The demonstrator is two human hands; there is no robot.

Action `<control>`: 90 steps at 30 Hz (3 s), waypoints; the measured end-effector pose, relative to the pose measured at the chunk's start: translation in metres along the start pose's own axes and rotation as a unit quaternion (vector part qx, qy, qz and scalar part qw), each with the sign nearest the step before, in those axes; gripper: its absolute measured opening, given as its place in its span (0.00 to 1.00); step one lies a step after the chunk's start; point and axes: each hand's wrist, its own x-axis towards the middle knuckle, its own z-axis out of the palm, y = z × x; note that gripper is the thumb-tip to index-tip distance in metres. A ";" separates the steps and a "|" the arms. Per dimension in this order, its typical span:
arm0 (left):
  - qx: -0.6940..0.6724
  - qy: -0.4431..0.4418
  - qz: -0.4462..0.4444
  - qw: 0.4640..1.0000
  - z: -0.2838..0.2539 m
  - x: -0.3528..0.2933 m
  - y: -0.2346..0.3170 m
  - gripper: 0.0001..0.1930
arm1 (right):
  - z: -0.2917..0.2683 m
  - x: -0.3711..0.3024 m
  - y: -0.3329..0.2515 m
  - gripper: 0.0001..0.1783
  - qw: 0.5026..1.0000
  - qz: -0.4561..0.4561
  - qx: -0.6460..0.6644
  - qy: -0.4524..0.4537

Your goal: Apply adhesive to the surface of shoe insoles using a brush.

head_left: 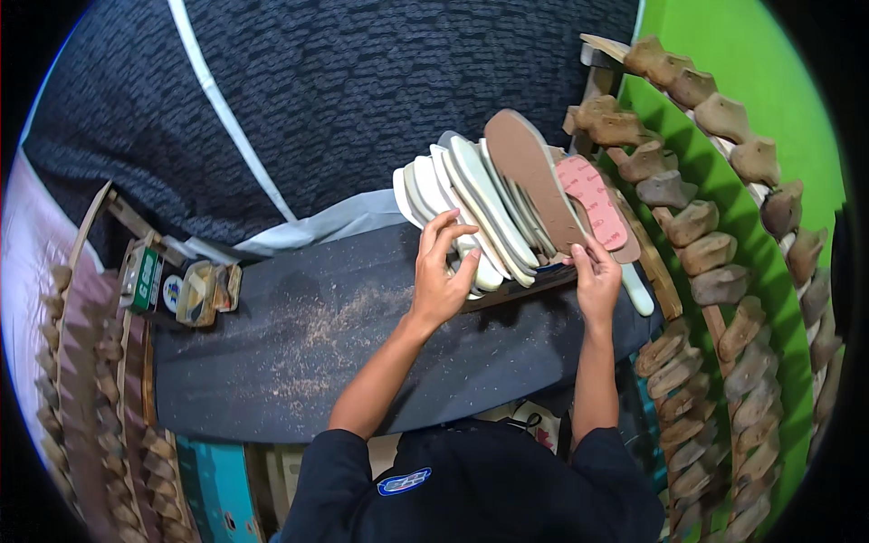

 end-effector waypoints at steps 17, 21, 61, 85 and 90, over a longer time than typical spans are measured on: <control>-0.410 0.264 -0.151 0.860 -0.136 -0.097 0.000 0.28 | 0.167 -0.133 -0.021 0.13 0.769 0.310 0.256 -0.497; -0.381 0.335 -0.196 0.839 -0.168 -0.150 -0.021 0.24 | 0.201 -0.170 -0.002 0.10 0.690 0.346 0.185 -0.608; -0.486 0.197 -0.394 0.755 -0.459 -0.234 -0.162 0.22 | 0.605 -0.192 0.087 0.18 0.771 -0.307 -0.155 -0.536; -0.493 0.160 -0.403 0.754 -0.454 -0.230 -0.173 0.20 | 0.617 -0.176 0.082 0.18 0.813 -0.282 -0.110 -0.497; -0.488 0.164 -0.403 0.756 -0.455 -0.231 -0.171 0.20 | 0.617 -0.178 0.085 0.18 0.826 -0.246 -0.098 -0.498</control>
